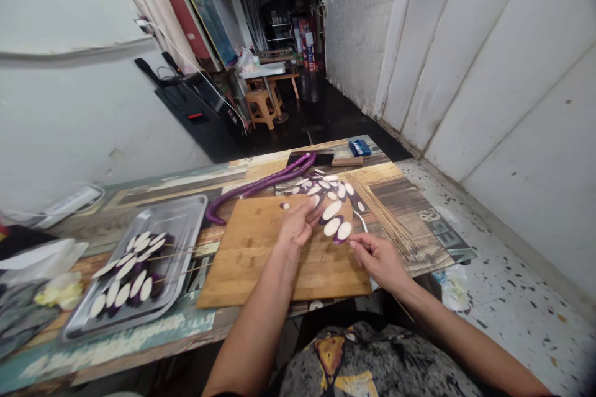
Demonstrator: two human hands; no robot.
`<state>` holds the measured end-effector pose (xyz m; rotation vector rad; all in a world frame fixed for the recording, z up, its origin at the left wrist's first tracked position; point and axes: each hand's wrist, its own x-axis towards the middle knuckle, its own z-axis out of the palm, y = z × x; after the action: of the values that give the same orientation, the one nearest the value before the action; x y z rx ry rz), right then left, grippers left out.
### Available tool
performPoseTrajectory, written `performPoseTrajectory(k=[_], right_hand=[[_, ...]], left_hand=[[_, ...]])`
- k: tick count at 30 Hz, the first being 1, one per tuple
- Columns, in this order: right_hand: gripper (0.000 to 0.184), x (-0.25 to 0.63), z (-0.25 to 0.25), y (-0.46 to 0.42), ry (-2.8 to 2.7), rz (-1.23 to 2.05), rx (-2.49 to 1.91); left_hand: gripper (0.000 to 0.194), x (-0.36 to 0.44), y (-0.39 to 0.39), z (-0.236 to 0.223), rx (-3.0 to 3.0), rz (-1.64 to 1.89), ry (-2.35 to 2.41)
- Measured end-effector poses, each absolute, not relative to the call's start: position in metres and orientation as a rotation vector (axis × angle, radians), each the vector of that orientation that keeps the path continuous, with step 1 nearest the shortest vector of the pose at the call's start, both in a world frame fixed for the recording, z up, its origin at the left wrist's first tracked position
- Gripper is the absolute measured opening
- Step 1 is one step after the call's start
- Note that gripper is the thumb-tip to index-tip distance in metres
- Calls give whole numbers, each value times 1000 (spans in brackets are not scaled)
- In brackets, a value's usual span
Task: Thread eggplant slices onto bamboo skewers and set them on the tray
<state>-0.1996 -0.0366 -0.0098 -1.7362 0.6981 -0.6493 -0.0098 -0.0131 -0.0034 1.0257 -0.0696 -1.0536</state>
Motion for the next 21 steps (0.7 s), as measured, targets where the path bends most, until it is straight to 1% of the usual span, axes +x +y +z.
performPoseTrajectory(k=[5,11,21], right_hand=[[31,-199,-7,-37,707,-645,-1761],[34,-200,-7,-37,714,-622,-1756],[34,-199,-4,-38,692,-617,-1793]], left_hand=[[5,-9,-13,-4,1027,-1042,-69],[13,-8,-14,-7,1014,-1045,-93],[5,-11,-14,-3,1017,-1021,-48]])
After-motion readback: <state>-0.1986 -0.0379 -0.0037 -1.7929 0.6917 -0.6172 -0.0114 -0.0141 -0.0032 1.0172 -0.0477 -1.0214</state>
